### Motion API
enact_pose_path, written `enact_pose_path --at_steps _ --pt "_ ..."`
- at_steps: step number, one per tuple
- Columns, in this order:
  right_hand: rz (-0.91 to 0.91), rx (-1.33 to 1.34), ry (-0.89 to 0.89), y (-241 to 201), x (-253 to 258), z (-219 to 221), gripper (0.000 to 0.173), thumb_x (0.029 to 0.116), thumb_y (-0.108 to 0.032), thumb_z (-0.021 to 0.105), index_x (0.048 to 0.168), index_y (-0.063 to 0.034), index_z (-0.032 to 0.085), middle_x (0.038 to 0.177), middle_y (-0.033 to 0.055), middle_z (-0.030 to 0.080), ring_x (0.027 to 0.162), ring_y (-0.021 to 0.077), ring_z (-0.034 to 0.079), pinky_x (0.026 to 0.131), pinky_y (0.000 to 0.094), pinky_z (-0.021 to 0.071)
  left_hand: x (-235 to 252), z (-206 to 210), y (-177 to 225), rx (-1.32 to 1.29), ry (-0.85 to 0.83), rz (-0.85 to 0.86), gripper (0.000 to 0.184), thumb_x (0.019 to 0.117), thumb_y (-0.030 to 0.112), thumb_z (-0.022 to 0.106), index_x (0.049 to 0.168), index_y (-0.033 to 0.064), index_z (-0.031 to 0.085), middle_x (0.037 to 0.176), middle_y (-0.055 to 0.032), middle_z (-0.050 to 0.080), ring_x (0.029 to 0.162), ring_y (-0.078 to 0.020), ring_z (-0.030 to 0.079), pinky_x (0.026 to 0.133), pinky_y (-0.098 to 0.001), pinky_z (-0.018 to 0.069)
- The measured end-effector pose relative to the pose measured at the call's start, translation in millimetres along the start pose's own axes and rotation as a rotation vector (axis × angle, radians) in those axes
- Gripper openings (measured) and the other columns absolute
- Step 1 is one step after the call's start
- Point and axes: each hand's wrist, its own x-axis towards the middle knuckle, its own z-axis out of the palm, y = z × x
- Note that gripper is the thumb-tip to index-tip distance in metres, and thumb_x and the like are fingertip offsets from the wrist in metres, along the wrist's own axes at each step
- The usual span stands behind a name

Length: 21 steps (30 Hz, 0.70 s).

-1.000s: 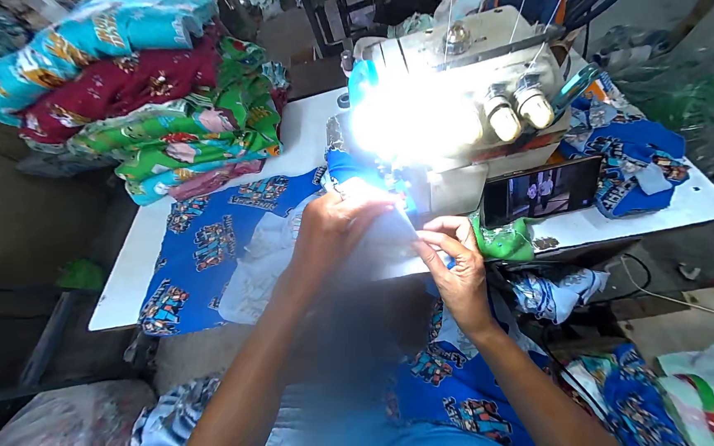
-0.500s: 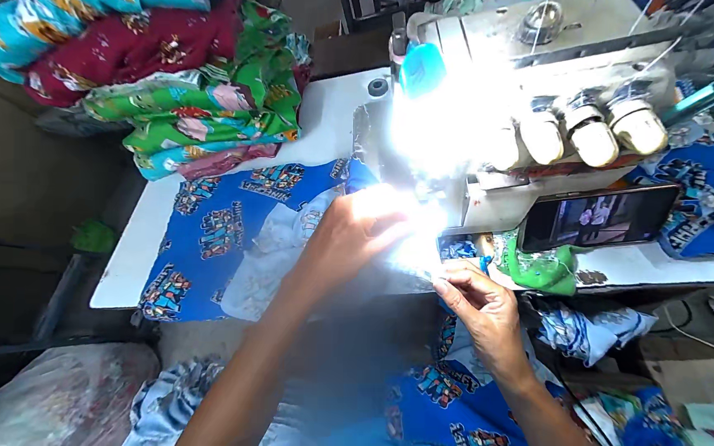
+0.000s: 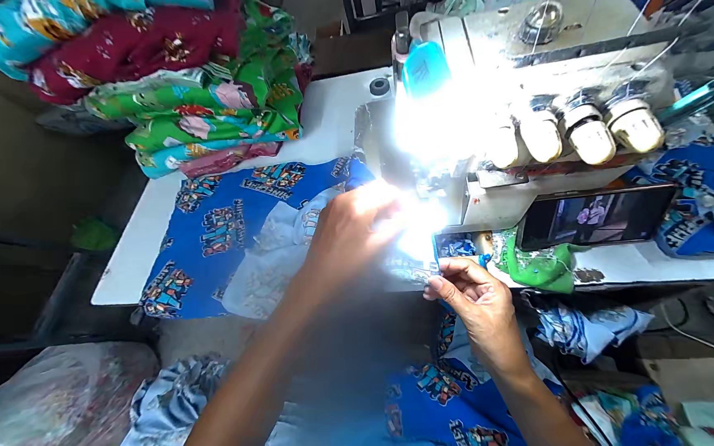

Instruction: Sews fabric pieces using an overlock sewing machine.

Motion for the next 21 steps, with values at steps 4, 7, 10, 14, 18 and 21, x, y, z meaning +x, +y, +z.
enact_pose_path --at_steps 4,7,10,14,18,21 --pt "0.016 0.032 0.008 -2 -2 1 0.010 0.0913 0.003 0.069 0.102 0.0030 0.069 0.089 0.0055 0.073 0.072 0.0114 0.072 0.070 0.0253 0.0636 -3 -3 5 0.036 -0.002 0.010 0.009 0.0952 0.017 0.069 0.093 0.0080 0.071 0.083 -0.0026 0.064 0.073 -0.0110 0.060 0.065 -0.0267 0.0472" --pt "0.002 0.043 0.023 -3 -2 1 0.008 0.0914 0.002 0.069 0.100 0.0024 0.070 0.086 0.0045 0.072 0.070 0.0100 0.070 0.068 0.0242 0.0626 -4 -4 7 0.049 -0.009 0.011 0.009 0.0951 0.017 0.069 0.094 0.0083 0.071 0.084 -0.0028 0.064 0.073 -0.0116 0.060 0.065 -0.0278 0.0471" --pt "-0.014 0.039 0.020 -2 -2 1 0.007 0.0922 0.000 0.070 0.099 0.0015 0.070 0.089 0.0048 0.072 0.072 0.0107 0.070 0.069 0.0248 0.0629 -3 -5 8 0.071 -0.011 -0.001 0.009 0.0951 0.016 0.069 0.094 0.0080 0.071 0.084 -0.0037 0.063 0.073 -0.0132 0.060 0.065 -0.0298 0.0466" --pt "-0.032 0.016 0.027 1 -1 0 0.008 0.0926 -0.003 0.070 0.099 0.0008 0.070 0.096 0.0056 0.071 0.079 0.0131 0.072 0.076 0.0278 0.0640 -1 -1 6 0.072 0.024 -0.035 0.009 0.0947 0.017 0.069 0.094 0.0089 0.072 0.084 -0.0034 0.064 0.074 -0.0144 0.060 0.065 -0.0314 0.0471" --pt "0.001 0.079 0.061 0 2 3 0.016 0.0904 0.004 0.069 0.106 0.0034 0.068 0.094 0.0078 0.072 0.079 0.0146 0.072 0.077 0.0290 0.0640 -1 4 8 0.068 0.055 -0.051 0.008 0.0938 0.016 0.072 0.098 0.0086 0.072 0.090 -0.0051 0.066 0.080 -0.0170 0.062 0.070 -0.0335 0.0495" --pt "0.044 0.109 0.075 -2 3 6 0.026 0.0890 0.006 0.069 0.115 0.0048 0.064 0.097 0.0102 0.071 0.082 0.0164 0.073 0.078 0.0305 0.0643 -8 8 3 0.014 0.077 -0.031 0.011 0.0966 0.013 0.067 0.100 0.0091 0.078 0.096 -0.0058 0.067 0.091 -0.0162 0.064 0.081 -0.0309 0.0505"
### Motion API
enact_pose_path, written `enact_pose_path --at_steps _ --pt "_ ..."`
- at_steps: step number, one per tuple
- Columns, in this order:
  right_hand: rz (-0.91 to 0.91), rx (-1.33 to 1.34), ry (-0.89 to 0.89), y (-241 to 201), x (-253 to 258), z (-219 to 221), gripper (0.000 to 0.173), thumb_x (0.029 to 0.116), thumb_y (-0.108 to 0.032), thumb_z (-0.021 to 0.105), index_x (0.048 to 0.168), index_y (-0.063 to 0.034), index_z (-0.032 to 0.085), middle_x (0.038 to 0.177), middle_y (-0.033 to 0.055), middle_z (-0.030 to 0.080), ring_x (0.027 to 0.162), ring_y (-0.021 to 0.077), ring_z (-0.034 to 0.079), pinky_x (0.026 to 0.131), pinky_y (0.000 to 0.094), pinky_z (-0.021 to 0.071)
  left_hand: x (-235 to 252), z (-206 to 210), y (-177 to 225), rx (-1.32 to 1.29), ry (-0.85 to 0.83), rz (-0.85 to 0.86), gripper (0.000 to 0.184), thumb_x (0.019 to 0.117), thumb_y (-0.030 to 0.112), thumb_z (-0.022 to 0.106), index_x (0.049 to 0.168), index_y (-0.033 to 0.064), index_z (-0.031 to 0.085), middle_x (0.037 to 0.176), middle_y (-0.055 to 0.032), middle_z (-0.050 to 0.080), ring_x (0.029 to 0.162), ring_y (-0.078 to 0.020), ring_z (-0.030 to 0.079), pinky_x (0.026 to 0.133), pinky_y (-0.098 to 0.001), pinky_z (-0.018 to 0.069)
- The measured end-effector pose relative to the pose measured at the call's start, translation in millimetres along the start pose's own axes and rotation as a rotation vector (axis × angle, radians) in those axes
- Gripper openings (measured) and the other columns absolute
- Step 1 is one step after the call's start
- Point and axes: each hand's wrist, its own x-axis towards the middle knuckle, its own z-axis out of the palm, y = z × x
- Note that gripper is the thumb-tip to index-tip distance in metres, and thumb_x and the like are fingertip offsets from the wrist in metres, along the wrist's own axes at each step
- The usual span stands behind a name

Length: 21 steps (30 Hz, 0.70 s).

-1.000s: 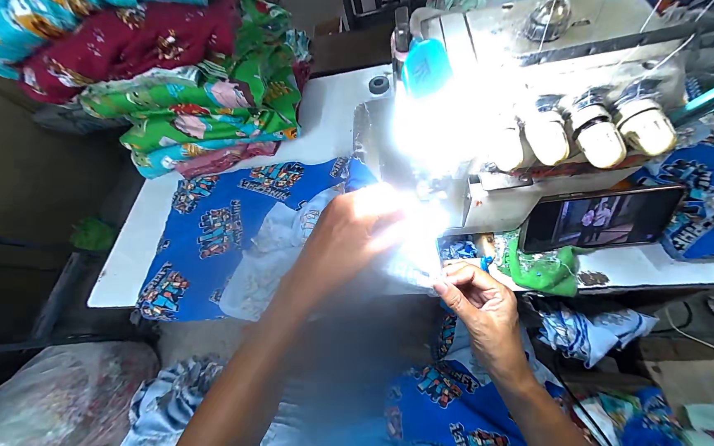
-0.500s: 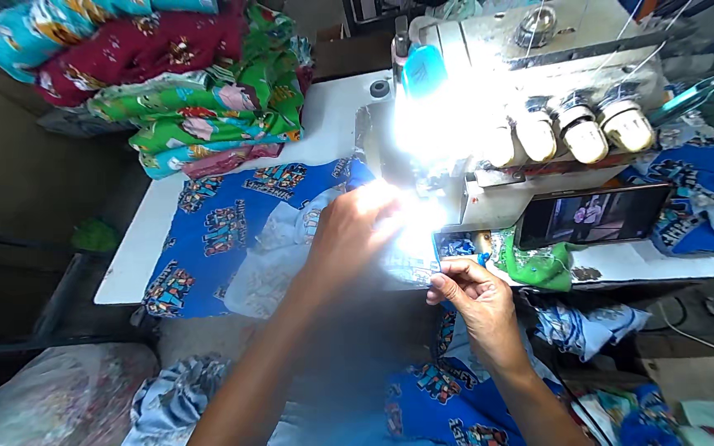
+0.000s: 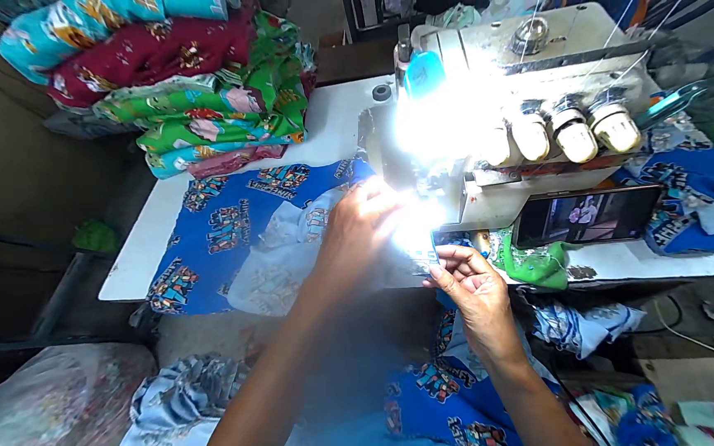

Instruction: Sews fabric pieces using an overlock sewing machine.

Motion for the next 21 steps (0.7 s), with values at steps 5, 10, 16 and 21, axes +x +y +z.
enact_pose_path --at_steps 5,10,16,21 --pt "0.012 0.020 0.019 0 1 3 0.034 0.0867 0.008 0.069 0.119 0.0051 0.063 0.097 0.0111 0.071 0.084 0.0177 0.073 0.079 0.0311 0.0642 -6 -3 -8 -0.061 0.003 0.043 0.019 0.0956 0.006 0.064 0.107 0.0071 0.078 0.107 -0.0083 0.066 0.100 -0.0140 0.062 0.087 -0.0241 0.0492" --pt "-0.049 0.010 0.034 -5 2 1 0.027 0.0905 0.006 0.066 0.117 0.0011 0.061 0.096 0.0080 0.069 0.080 0.0147 0.072 0.077 0.0290 0.0637 17 5 -14 -0.126 -0.007 0.084 0.016 0.0953 0.004 0.062 0.109 0.0001 0.069 0.101 -0.0104 0.070 0.094 -0.0135 0.065 0.088 -0.0245 0.0514" --pt "-0.134 -0.088 0.042 -7 5 0 0.021 0.0946 0.001 0.063 0.115 -0.0018 0.061 0.097 0.0055 0.068 0.079 0.0125 0.071 0.075 0.0273 0.0631 34 12 -10 -0.149 -0.022 0.049 0.007 0.0916 0.003 0.062 0.097 0.0011 0.065 0.092 -0.0092 0.065 0.084 -0.0118 0.061 0.077 -0.0228 0.0489" --pt "-0.193 -0.183 0.007 -8 13 5 0.020 0.0947 0.000 0.063 0.114 -0.0034 0.063 0.096 0.0045 0.068 0.077 0.0114 0.070 0.073 0.0260 0.0630 45 12 -28 -0.103 0.008 0.073 0.007 0.0917 0.003 0.060 0.097 0.0004 0.064 0.098 -0.0128 0.065 0.090 -0.0168 0.063 0.081 -0.0268 0.0506"
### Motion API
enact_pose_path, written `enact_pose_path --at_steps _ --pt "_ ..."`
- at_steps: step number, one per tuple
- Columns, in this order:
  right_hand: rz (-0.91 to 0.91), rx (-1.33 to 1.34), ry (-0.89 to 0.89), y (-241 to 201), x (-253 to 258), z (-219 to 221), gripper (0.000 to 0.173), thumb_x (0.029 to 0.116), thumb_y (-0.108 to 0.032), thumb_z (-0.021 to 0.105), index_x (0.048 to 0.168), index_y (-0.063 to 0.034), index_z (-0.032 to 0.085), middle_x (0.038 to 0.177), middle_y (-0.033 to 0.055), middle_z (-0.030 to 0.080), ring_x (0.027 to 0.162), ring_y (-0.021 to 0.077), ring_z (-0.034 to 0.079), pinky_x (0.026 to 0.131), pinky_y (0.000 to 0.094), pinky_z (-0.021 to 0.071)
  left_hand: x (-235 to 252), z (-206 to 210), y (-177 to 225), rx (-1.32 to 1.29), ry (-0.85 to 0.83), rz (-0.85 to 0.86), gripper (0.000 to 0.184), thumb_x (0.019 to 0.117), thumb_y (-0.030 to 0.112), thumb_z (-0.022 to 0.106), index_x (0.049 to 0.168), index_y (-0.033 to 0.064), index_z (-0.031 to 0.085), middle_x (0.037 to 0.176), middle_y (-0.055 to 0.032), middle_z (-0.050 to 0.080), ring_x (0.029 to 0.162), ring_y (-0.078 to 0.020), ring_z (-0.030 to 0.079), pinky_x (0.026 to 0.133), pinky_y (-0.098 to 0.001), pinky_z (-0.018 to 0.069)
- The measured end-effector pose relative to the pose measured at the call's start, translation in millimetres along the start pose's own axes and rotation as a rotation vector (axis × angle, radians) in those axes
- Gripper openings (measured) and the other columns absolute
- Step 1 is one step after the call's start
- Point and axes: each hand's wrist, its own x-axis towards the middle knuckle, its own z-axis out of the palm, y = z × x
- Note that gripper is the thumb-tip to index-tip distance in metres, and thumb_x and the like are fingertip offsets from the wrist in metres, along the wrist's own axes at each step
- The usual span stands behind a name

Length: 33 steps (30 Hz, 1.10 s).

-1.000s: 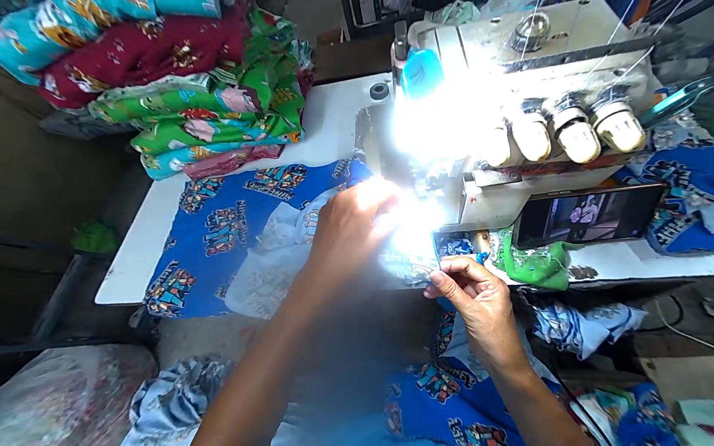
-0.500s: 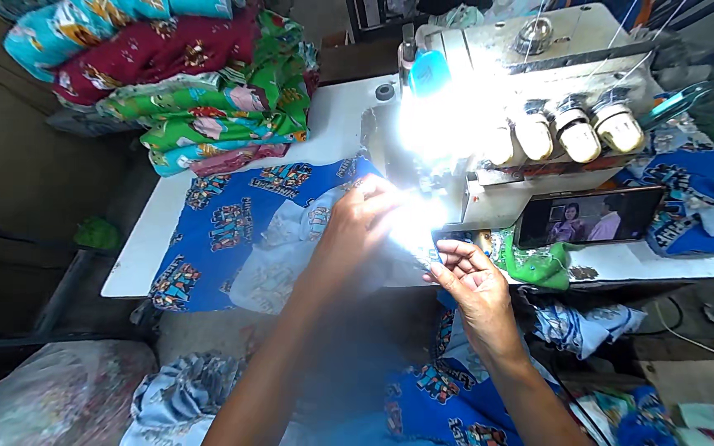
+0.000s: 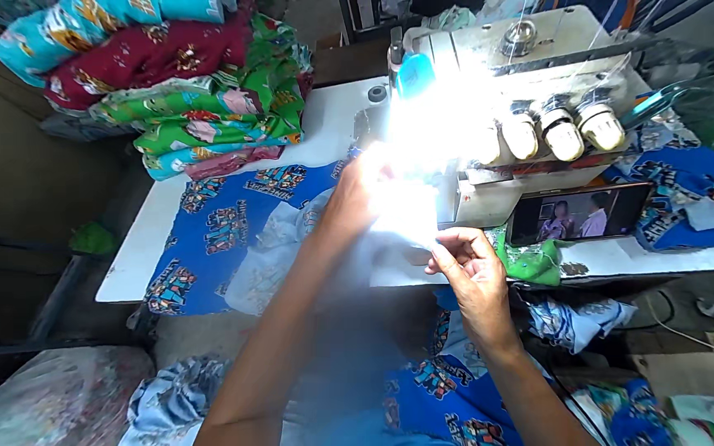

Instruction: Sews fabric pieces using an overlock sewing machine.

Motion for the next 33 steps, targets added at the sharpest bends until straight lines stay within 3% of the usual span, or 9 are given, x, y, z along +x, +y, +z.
enact_pose_path --at_steps 2,3,6,9,13,18,28,30,33 --pt "-0.009 -0.022 -0.002 -1 4 4 0.020 0.0942 0.000 0.064 0.114 -0.0042 0.064 0.096 0.0044 0.068 0.076 0.0120 0.070 0.071 0.0267 0.0634 0 -5 -4 0.136 0.079 -0.011 0.015 0.0967 0.008 0.063 0.108 0.0003 0.069 0.115 -0.0176 0.068 0.111 -0.0280 0.064 0.098 -0.0374 0.0492" --pt "-0.014 -0.031 0.002 -2 6 6 0.019 0.0939 0.000 0.065 0.113 -0.0044 0.064 0.095 0.0041 0.069 0.075 0.0118 0.070 0.070 0.0264 0.0632 -3 -6 -1 0.174 0.126 -0.010 0.015 0.0981 0.008 0.063 0.109 0.0010 0.071 0.117 -0.0177 0.069 0.114 -0.0303 0.063 0.101 -0.0395 0.0469" --pt "-0.035 -0.071 0.009 -3 9 7 0.020 0.0936 0.000 0.067 0.113 -0.0048 0.067 0.096 0.0036 0.071 0.075 0.0106 0.070 0.069 0.0250 0.0624 -24 -5 26 0.107 0.123 -0.005 0.013 0.0979 0.010 0.065 0.103 0.0033 0.074 0.105 -0.0123 0.071 0.101 -0.0203 0.067 0.091 -0.0323 0.0524" --pt "-0.120 -0.201 -0.001 -2 12 1 0.020 0.0940 -0.003 0.069 0.113 -0.0051 0.073 0.104 0.0031 0.069 0.083 0.0082 0.070 0.074 0.0222 0.0619 -48 -1 35 0.011 0.038 -0.010 0.013 0.0960 0.014 0.068 0.099 0.0061 0.078 0.102 -0.0105 0.071 0.098 -0.0196 0.064 0.087 -0.0331 0.0489" --pt "-0.333 -0.468 -0.005 2 14 -4 0.022 0.0921 -0.006 0.072 0.113 -0.0069 0.075 0.109 0.0042 0.068 0.091 0.0053 0.068 0.078 0.0193 0.0593 -45 -2 20 -0.070 0.023 0.023 0.013 0.0942 0.017 0.071 0.096 0.0083 0.080 0.101 -0.0074 0.074 0.101 -0.0151 0.066 0.091 -0.0310 0.0489" --pt "-0.556 -0.657 0.034 2 20 -5 0.015 0.0923 -0.005 0.072 0.106 -0.0063 0.079 0.103 0.0085 0.069 0.096 0.0129 0.066 0.083 0.0239 0.0546 -42 -3 15 -0.105 0.011 0.041 0.013 0.0935 0.018 0.072 0.096 0.0082 0.081 0.102 -0.0079 0.073 0.105 -0.0152 0.065 0.095 -0.0305 0.0481" --pt "-0.567 -0.605 -0.002 2 14 -10 0.012 0.0931 -0.006 0.071 0.102 -0.0063 0.079 0.100 0.0062 0.064 0.089 0.0069 0.062 0.077 0.0185 0.0540 -44 -9 11 -0.136 -0.031 0.075 0.012 0.0926 0.018 0.073 0.096 0.0104 0.082 0.100 -0.0043 0.073 0.104 -0.0121 0.064 0.095 -0.0273 0.0471" --pt "-0.590 -0.699 0.004 0 21 -8 0.013 0.0951 -0.008 0.070 0.104 -0.0077 0.079 0.101 0.0074 0.065 0.089 0.0101 0.063 0.076 0.0221 0.0539 -35 -10 3 -0.133 -0.059 0.086 0.013 0.0932 0.018 0.072 0.097 0.0094 0.081 0.103 -0.0055 0.074 0.108 -0.0155 0.064 0.098 -0.0312 0.0467" --pt "-0.572 -0.926 -0.003 -7 29 -2 0.019 0.1004 -0.014 0.064 0.112 -0.0076 0.077 0.105 0.0132 0.065 0.088 0.0231 0.064 0.072 0.0361 0.0527 -17 -14 -10 -0.099 -0.103 0.076 0.015 0.0945 0.013 0.069 0.103 0.0071 0.080 0.116 -0.0070 0.074 0.118 -0.0219 0.062 0.107 -0.0364 0.0428"
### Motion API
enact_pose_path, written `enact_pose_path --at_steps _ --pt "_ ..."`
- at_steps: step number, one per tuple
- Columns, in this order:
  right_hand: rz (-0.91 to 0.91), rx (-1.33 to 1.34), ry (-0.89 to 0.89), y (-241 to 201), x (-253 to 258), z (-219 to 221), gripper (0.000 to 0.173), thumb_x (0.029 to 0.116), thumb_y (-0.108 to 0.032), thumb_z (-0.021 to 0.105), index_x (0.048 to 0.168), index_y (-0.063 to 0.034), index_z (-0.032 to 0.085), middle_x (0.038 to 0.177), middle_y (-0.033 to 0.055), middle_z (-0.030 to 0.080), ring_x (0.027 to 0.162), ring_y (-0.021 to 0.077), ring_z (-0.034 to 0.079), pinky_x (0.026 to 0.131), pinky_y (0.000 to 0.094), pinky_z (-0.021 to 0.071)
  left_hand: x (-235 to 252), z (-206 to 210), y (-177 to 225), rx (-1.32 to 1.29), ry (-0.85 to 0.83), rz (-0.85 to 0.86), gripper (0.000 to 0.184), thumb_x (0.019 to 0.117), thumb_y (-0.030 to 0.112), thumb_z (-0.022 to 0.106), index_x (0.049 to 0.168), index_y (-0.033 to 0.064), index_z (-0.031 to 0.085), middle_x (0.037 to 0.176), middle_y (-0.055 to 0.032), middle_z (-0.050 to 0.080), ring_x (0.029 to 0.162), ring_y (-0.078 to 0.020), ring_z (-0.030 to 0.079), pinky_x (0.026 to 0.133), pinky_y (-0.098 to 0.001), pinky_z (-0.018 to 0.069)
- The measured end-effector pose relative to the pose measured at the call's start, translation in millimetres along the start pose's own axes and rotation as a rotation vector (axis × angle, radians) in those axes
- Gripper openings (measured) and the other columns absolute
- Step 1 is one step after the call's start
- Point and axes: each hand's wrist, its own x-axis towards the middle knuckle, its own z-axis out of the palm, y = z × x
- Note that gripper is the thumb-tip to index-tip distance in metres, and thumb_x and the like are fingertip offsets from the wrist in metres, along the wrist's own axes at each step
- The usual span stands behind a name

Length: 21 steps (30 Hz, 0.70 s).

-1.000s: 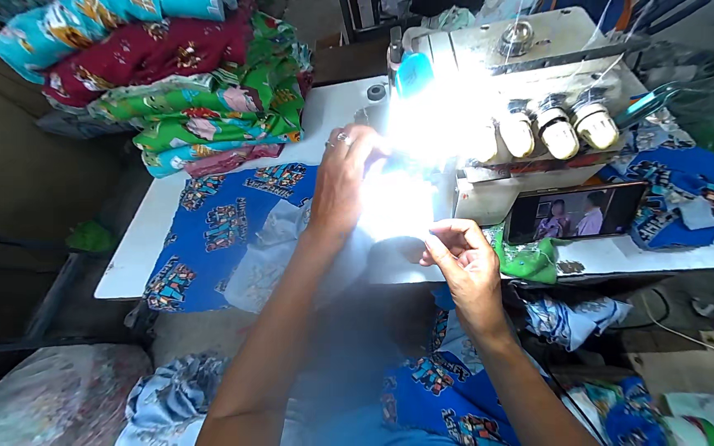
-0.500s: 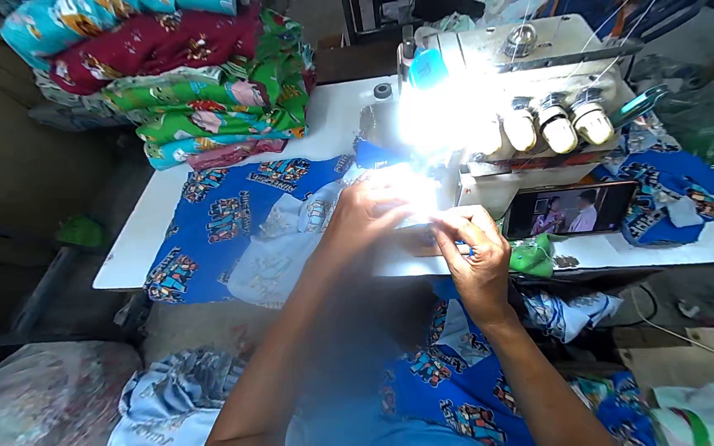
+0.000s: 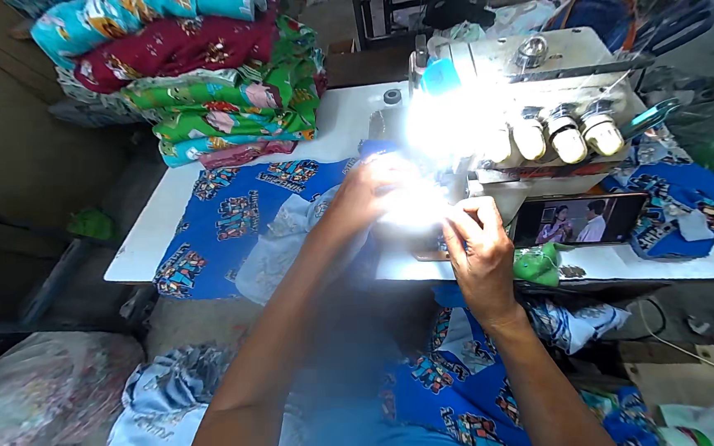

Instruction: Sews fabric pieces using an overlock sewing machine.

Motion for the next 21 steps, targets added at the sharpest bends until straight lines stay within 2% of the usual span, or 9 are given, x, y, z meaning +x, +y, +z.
enact_pose_path --at_steps 2,4,8,11,12,14,17,19,21 --pt "0.013 -0.076 -0.059 -3 3 -1 0.025 0.1039 -0.021 0.058 0.119 -0.0109 0.075 0.105 0.0132 0.063 0.084 0.0261 0.063 0.065 0.0401 0.0507 10 -3 -10 0.008 -0.009 -0.026 0.018 0.0965 0.015 0.068 0.107 0.0093 0.080 0.120 -0.0070 0.073 0.123 -0.0230 0.060 0.109 -0.0379 0.0426" --pt "0.029 -0.099 -0.103 -5 0 -3 0.030 0.1054 -0.025 0.055 0.125 -0.0130 0.073 0.104 0.0124 0.063 0.084 0.0265 0.063 0.065 0.0411 0.0500 15 -5 -19 0.020 0.011 -0.061 0.020 0.0970 0.016 0.067 0.110 0.0083 0.079 0.123 -0.0105 0.072 0.126 -0.0273 0.059 0.111 -0.0416 0.0415" --pt "0.051 -0.073 -0.156 -3 -20 -2 0.040 0.1058 -0.032 0.054 0.134 -0.0077 0.067 0.100 0.0129 0.064 0.081 0.0258 0.064 0.068 0.0403 0.0532 17 -6 -25 0.067 0.078 -0.225 0.026 0.1015 0.018 0.061 0.118 0.0062 0.077 0.135 -0.0136 0.065 0.133 -0.0318 0.054 0.115 -0.0461 0.0372" --pt "0.045 -0.046 -0.178 -4 -30 -1 0.045 0.1048 -0.031 0.056 0.141 -0.0040 0.060 0.093 0.0119 0.067 0.078 0.0254 0.066 0.069 0.0391 0.0551 10 -4 -14 0.033 0.173 -0.426 0.026 0.1015 0.016 0.061 0.122 0.0063 0.074 0.141 -0.0170 0.059 0.134 -0.0289 0.053 0.111 -0.0425 0.0426" --pt "0.043 -0.031 -0.189 -5 -32 -1 0.046 0.1044 -0.030 0.057 0.141 -0.0027 0.058 0.093 0.0114 0.069 0.080 0.0250 0.067 0.071 0.0386 0.0559 6 -2 -11 0.013 0.208 -0.483 0.026 0.1012 0.015 0.061 0.122 0.0053 0.073 0.141 -0.0178 0.058 0.131 -0.0278 0.055 0.110 -0.0416 0.0437" --pt "0.041 0.017 -0.214 -8 -35 0 0.048 0.1044 -0.030 0.058 0.143 -0.0015 0.056 0.096 0.0107 0.071 0.084 0.0235 0.069 0.075 0.0372 0.0574 -3 0 -3 -0.030 0.263 -0.582 0.026 0.1012 0.015 0.061 0.123 0.0040 0.071 0.135 -0.0180 0.060 0.116 -0.0263 0.062 0.101 -0.0403 0.0500" --pt "0.047 0.114 -0.258 -13 -38 5 0.048 0.1052 -0.030 0.056 0.144 -0.0021 0.054 0.101 0.0104 0.072 0.090 0.0219 0.071 0.081 0.0359 0.0584 -22 0 8 -0.170 0.317 -0.702 0.025 0.1006 0.017 0.063 0.122 0.0042 0.067 0.125 -0.0143 0.064 0.100 -0.0211 0.066 0.088 -0.0406 0.0542" --pt "0.044 0.173 -0.288 -17 -39 8 0.051 0.1051 -0.031 0.057 0.147 -0.0024 0.051 0.107 0.0109 0.072 0.095 0.0218 0.070 0.087 0.0358 0.0581 -38 3 16 -0.265 0.369 -0.710 0.024 0.1002 0.015 0.063 0.120 0.0015 0.064 0.117 -0.0120 0.066 0.091 -0.0146 0.066 0.082 -0.0345 0.0552" --pt "0.038 0.258 -0.307 -20 -40 14 0.053 0.1049 -0.032 0.057 0.148 -0.0028 0.050 0.114 0.0116 0.071 0.104 0.0223 0.069 0.093 0.0364 0.0564 -55 8 30 -0.349 0.416 -0.718 0.021 0.1006 0.013 0.061 0.119 0.0021 0.062 0.113 -0.0083 0.064 0.089 -0.0100 0.063 0.079 -0.0294 0.0540"
